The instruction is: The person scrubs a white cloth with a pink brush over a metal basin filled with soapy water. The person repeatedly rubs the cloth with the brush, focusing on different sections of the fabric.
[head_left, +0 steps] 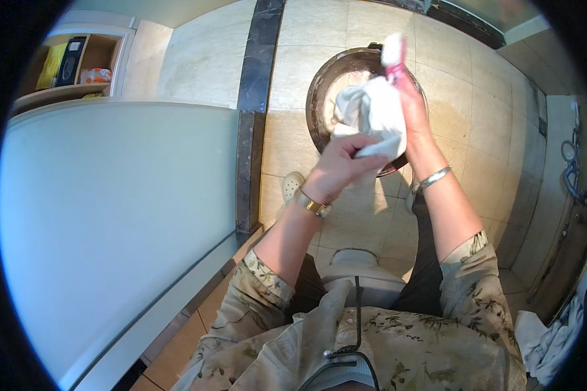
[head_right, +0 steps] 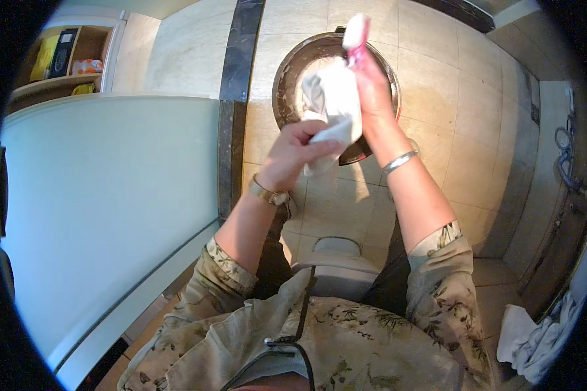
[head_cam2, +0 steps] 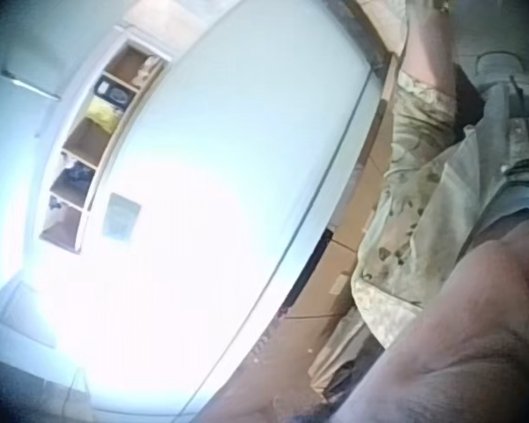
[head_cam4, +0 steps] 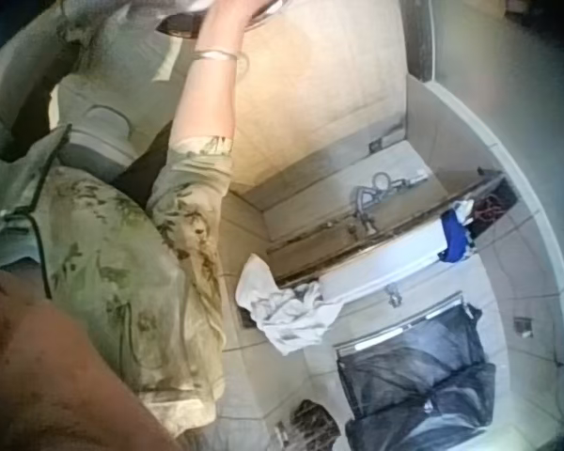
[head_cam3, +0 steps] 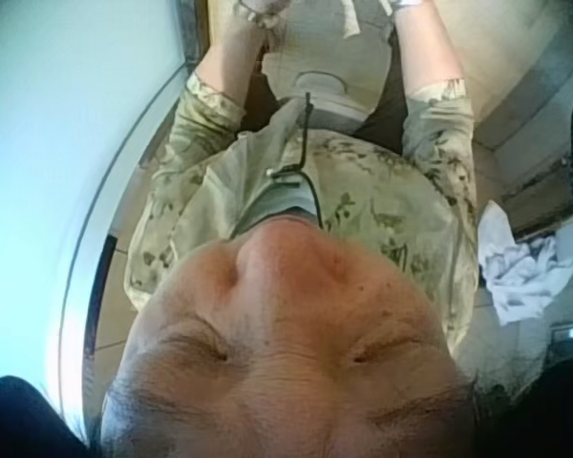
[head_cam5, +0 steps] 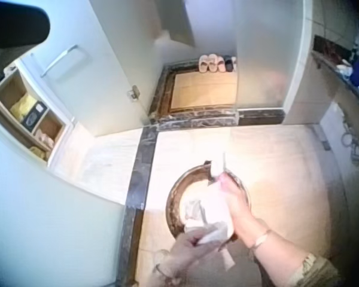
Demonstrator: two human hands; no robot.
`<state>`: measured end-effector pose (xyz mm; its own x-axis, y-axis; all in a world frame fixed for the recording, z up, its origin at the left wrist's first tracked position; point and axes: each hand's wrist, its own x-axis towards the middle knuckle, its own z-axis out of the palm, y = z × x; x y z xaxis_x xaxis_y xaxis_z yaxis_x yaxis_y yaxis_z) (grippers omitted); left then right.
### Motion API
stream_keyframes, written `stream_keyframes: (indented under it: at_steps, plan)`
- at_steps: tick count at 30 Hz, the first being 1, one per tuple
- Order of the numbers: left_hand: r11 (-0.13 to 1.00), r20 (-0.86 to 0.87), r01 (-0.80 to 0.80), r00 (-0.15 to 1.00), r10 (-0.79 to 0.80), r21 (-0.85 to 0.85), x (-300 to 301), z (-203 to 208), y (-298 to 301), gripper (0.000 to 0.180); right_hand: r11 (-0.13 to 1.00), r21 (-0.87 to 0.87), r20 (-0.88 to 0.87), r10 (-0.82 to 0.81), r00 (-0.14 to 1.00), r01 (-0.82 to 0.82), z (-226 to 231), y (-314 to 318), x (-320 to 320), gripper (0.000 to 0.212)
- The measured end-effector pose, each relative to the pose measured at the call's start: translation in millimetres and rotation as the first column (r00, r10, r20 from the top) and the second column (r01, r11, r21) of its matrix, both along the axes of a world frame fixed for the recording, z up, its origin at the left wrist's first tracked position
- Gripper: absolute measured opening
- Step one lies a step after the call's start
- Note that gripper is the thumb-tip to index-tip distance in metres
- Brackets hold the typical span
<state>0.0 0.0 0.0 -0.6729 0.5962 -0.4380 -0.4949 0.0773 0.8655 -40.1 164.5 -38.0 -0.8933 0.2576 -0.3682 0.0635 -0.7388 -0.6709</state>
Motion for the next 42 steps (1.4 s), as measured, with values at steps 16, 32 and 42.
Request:
stream_keyframes:
  at_steps: [16, 32, 42]
  plan:
    - [0.542, 0.111, -0.84, 0.541, 0.834, 0.023, -50.2, -8.4, -67.2, 0.023, 0.195, 0.827, 0.371, 0.517, 0.771, -0.528, -2.7, -80.5, 72.4, 0.036]
    - [0.595, 0.443, -0.66, 0.75, 0.491, 0.459, -45.8, 14.0, -79.8, 0.039, 0.47, 0.765, 0.32, 0.317, 0.893, -0.441, -30.8, -38.3, 55.9, 0.053]
    - [0.712, 0.643, -0.687, 0.614, 0.458, 0.149, -29.1, -22.5, -47.5, 0.026, 0.891, -0.238, 0.252, 0.441, 0.862, -0.386, -15.0, -57.9, 44.6, 0.046]
